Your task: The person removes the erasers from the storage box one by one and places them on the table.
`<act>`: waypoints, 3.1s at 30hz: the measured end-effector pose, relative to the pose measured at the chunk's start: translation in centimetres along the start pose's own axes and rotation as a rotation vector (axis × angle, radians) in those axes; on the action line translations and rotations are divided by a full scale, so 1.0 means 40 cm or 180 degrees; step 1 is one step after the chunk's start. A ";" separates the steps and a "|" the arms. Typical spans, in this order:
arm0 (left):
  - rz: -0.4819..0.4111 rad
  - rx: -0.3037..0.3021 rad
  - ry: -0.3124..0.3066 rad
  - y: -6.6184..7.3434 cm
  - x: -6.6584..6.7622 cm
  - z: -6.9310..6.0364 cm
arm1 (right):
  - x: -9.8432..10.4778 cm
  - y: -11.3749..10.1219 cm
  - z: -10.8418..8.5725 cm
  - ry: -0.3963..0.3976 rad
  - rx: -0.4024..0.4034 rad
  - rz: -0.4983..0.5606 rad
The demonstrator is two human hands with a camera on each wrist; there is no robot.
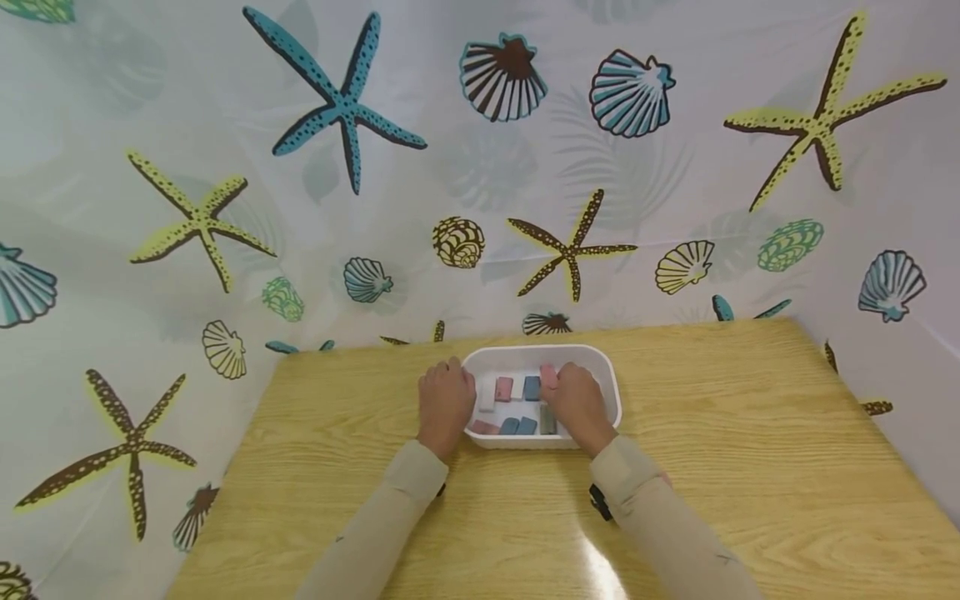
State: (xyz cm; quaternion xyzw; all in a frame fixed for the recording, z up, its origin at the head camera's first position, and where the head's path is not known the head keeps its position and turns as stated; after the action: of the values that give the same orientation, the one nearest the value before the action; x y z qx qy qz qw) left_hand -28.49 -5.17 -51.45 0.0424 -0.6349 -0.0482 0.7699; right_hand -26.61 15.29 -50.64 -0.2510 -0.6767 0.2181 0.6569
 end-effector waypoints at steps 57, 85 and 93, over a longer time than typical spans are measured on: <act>-0.0115 0.0040 -0.0161 0.003 0.007 -0.004 | 0.215 0.274 -0.391 -0.0176 -0.0254 -0.0218; -0.0177 0.0042 -0.0152 0.003 0.010 -0.003 | 0.197 0.328 -0.411 -0.0534 -0.0201 -0.0196; -0.0191 0.0029 -0.0148 0.005 0.016 -0.008 | 0.200 0.322 -0.411 -0.0575 -0.0133 -0.0238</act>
State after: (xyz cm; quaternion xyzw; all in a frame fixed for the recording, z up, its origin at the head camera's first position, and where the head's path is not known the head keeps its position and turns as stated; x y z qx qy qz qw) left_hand -28.04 -5.07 -50.87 0.0638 -0.6513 -0.0694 0.7529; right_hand -9.61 29.76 -51.79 -0.2185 -0.7465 0.2009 0.5955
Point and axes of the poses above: each hand's wrist, its own z-axis towards the middle knuckle, its own x-axis out of the back of the hand, y = z × x, the point moved 2 cm from there along z, towards the middle knuckle, and after that the axes turned 5 degrees about -y, right-handed, at the moved point
